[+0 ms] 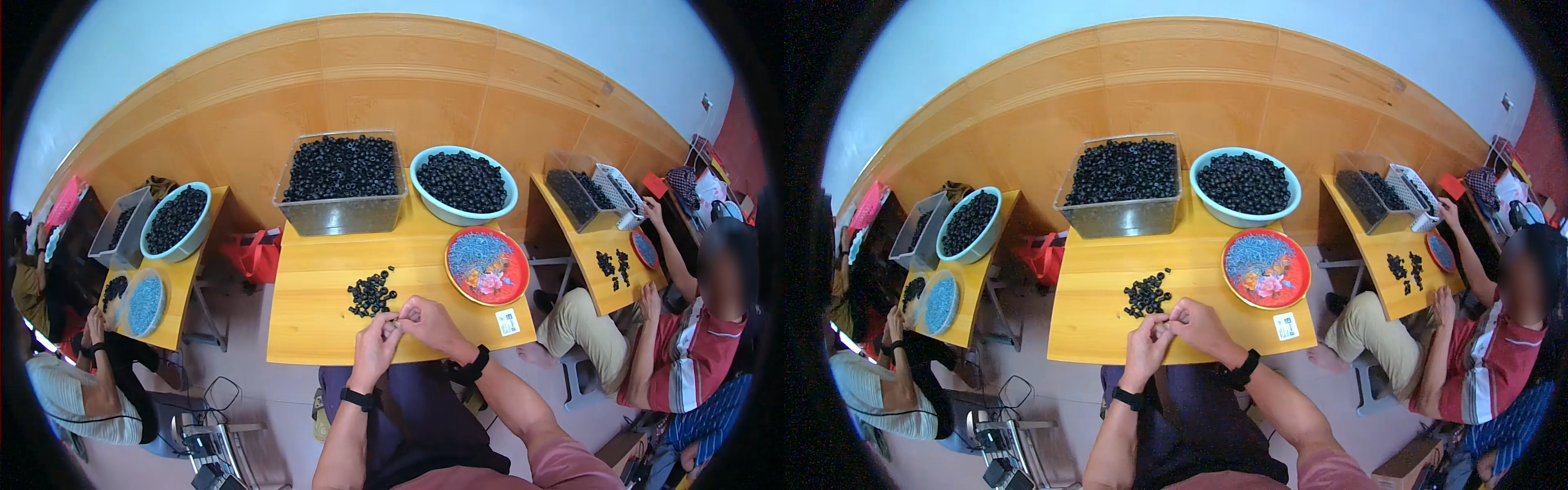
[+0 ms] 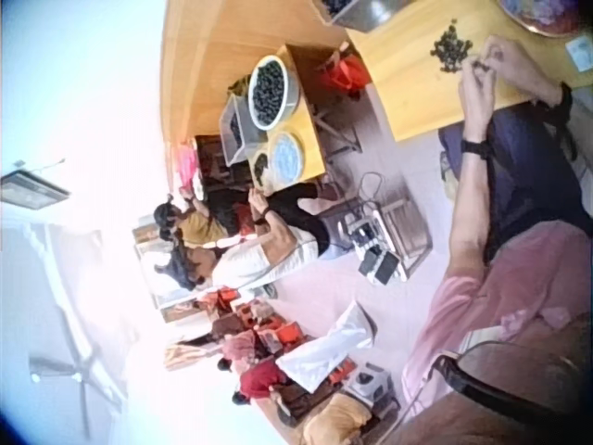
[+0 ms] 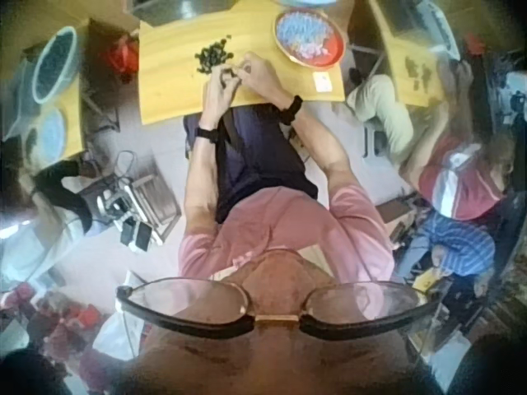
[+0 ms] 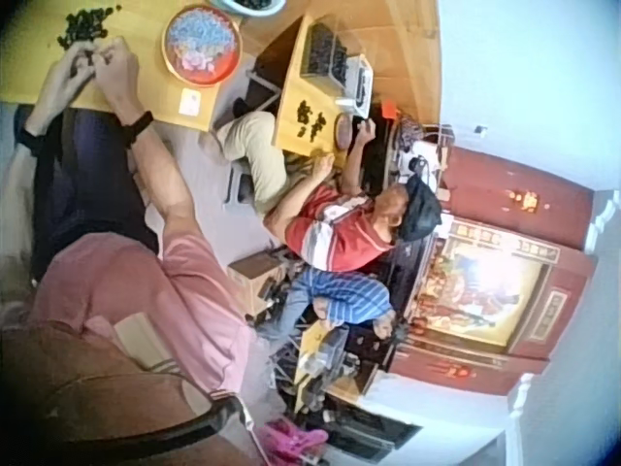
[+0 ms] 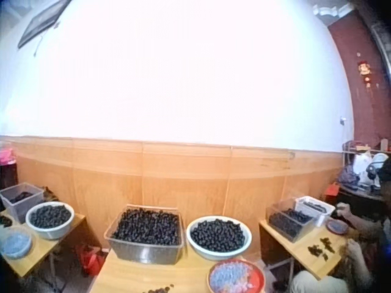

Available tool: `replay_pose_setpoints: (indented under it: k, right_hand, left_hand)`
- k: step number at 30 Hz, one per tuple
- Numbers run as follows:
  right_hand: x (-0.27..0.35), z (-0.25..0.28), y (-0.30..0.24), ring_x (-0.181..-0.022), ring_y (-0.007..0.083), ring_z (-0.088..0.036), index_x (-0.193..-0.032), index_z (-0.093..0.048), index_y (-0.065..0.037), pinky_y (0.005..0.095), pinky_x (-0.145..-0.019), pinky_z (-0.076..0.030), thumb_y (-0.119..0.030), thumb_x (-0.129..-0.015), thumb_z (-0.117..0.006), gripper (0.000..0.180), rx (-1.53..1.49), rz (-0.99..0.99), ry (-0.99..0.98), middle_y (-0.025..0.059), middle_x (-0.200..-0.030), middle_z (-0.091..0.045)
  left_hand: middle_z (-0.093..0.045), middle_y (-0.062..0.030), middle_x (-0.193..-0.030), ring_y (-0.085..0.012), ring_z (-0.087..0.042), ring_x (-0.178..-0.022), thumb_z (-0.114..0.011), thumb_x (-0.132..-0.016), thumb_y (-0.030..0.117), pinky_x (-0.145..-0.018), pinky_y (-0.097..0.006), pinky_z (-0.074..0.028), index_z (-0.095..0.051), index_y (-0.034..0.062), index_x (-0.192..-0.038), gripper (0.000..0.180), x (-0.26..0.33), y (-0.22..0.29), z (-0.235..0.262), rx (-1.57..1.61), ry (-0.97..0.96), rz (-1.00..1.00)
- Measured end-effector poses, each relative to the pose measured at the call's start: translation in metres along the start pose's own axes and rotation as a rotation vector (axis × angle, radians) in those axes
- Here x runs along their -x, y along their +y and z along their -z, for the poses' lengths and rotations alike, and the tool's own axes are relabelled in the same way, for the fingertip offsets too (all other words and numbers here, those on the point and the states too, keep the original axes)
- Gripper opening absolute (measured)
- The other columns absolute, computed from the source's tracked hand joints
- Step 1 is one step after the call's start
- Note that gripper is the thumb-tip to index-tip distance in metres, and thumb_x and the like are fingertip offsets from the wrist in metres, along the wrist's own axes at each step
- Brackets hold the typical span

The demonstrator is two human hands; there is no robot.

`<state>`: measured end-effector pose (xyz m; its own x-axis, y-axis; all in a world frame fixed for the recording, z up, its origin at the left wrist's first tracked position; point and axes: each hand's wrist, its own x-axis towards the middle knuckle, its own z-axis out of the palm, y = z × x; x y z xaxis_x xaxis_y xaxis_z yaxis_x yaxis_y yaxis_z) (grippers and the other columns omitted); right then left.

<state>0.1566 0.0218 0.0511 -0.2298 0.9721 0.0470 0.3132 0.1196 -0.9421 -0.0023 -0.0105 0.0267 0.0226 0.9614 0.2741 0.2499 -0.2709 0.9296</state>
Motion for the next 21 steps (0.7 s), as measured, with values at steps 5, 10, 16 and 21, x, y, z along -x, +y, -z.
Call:
replay_pose_setpoints:
  k: [5,10,16,21]
  right_hand:
    - [0.0,-0.001,0.007,-0.076,0.0189,-0.072,-0.086,-0.065,-0.001,0.0322,-0.069,-0.056,-0.018,-0.082,-0.075,0.02,0.035,-0.016,0.012,0.0119,-0.08,-0.072]
    - [-0.001,-0.001,0.017,-0.073,0.0189,-0.071,-0.084,-0.065,-0.001,0.0326,-0.068,-0.055,-0.022,-0.08,-0.077,0.024,0.041,-0.002,0.025,0.0112,-0.078,-0.071]
    - [0.002,-0.002,0.021,-0.073,0.0085,-0.065,-0.084,-0.063,0.0,0.0262,-0.067,-0.053,-0.011,-0.083,-0.073,0.015,0.041,-0.045,0.0,0.0048,-0.077,-0.069]
    - [0.002,-0.007,0.015,-0.072,0.0083,-0.065,-0.083,-0.064,0.0,0.0268,-0.066,-0.053,-0.011,-0.083,-0.073,0.014,0.056,-0.043,0.021,0.0045,-0.074,-0.068]
  left_hand:
    - [-0.058,-0.0079,-0.067,-0.0158,-0.057,-0.06,-0.076,-0.088,0.008,-0.06,-0.031,-0.05,-0.066,0.0043,-0.113,0.027,0.002,-0.003,-0.002,-0.057,-0.043,0.034]
    - [-0.06,-0.0103,-0.068,-0.0194,-0.059,-0.06,-0.076,-0.087,0.007,-0.061,-0.033,-0.051,-0.067,0.0042,-0.113,0.028,0.003,-0.005,-0.004,-0.103,-0.051,0.013]
    - [-0.064,-0.0164,-0.075,-0.0316,-0.066,-0.069,-0.071,-0.088,0.005,-0.064,-0.039,-0.053,-0.064,0.0036,-0.111,0.024,0.005,-0.009,-0.006,-0.134,-0.072,-0.049]
    - [-0.063,-0.0195,-0.074,-0.0376,-0.065,-0.068,-0.07,-0.089,0.007,-0.061,-0.042,-0.052,-0.059,0.003,-0.104,0.018,0.005,-0.004,-0.003,-0.155,-0.066,-0.089]
